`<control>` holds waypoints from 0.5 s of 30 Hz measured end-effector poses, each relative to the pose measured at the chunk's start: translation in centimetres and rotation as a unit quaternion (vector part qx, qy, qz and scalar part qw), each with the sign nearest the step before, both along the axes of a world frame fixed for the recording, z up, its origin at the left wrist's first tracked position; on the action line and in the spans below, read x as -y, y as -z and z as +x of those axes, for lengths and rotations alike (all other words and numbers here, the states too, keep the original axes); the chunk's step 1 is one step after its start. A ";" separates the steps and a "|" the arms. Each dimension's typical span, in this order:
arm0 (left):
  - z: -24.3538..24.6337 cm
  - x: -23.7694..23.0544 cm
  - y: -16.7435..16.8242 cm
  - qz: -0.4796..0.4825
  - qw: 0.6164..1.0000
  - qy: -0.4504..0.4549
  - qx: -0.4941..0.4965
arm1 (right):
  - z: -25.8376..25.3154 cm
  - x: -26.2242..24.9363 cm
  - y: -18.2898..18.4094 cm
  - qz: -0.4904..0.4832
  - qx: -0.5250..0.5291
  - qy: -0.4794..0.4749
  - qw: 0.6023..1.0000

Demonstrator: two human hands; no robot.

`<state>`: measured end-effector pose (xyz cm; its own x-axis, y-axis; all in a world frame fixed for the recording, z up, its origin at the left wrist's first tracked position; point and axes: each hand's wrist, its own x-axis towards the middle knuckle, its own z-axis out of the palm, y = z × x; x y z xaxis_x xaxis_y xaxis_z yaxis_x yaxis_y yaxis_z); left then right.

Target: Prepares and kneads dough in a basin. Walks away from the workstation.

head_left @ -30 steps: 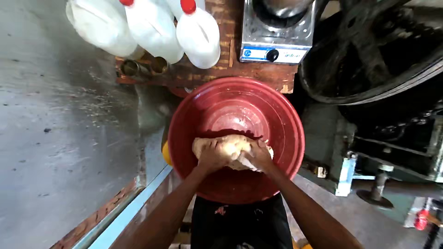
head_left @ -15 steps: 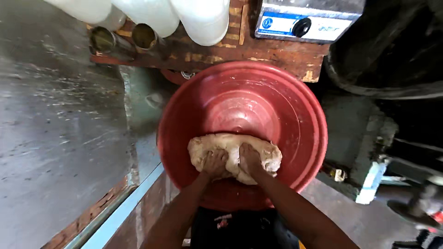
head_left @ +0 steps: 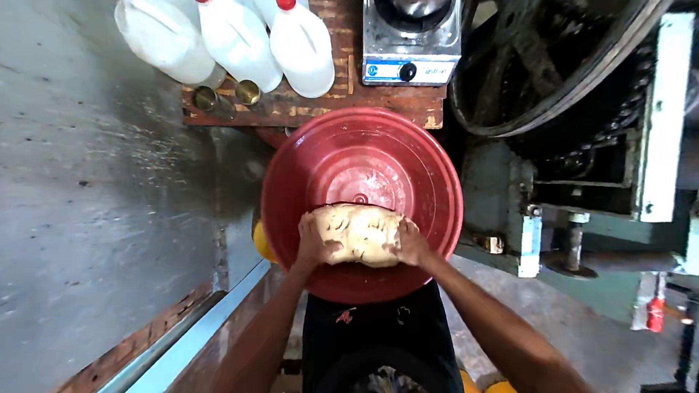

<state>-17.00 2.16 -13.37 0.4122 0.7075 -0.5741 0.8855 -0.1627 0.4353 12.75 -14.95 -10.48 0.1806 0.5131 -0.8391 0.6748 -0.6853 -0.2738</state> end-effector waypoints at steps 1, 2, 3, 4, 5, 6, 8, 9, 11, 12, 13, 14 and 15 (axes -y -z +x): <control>0.5 1.6 -0.1 0.002 1.000 0.011 -0.020 | -1.9 0.5 -1.2 -0.006 0.020 -0.004 1.000; 0.9 3.4 -0.5 -0.009 0.999 0.017 -0.042 | -4.2 1.3 -2.1 -0.024 0.047 -0.018 0.998; 1.3 5.0 -0.8 -0.015 0.998 0.025 -0.064 | -6.2 1.9 -2.6 -0.042 0.069 -0.036 0.996; 2.0 5.7 -0.5 -0.003 0.996 0.038 -0.083 | -7.4 1.4 -2.2 -0.048 0.085 -0.048 0.994; 2.8 5.7 0.3 0.019 0.992 0.054 -0.108 | -7.8 0.4 -1.0 -0.049 0.098 -0.062 0.992; 3.2 5.7 1.6 0.041 0.988 0.072 -0.132 | -7.8 -0.4 0.7 -0.052 0.106 -0.076 0.990; 2.5 5.7 4.4 0.078 0.983 0.107 -0.128 | -7.1 -1.6 4.1 -0.065 0.091 -0.121 0.986; 2.0 4.9 6.2 0.115 0.981 0.123 -0.096 | -6.7 -2.7 5.7 -0.071 0.082 -0.143 0.984; 2.5 2.9 8.2 0.170 0.979 0.110 -0.036 | -6.4 -4.7 7.5 -0.102 0.082 -0.162 0.978; 2.8 2.5 8.3 0.176 0.979 0.097 -0.025 | -6.7 -5.2 7.4 -0.128 0.089 -0.158 0.975; 2.8 2.5 8.0 0.152 0.984 0.091 -0.034 | -7.1 -5.3 7.1 -0.154 0.098 -0.154 0.971; 3.0 2.4 7.2 0.109 0.989 0.089 -0.054 | -7.1 -5.3 6.4 -0.164 0.092 -0.150 0.971; 3.6 2.1 5.8 0.070 0.991 0.083 -0.073 | -6.4 -5.2 5.4 -0.157 0.071 -0.143 0.975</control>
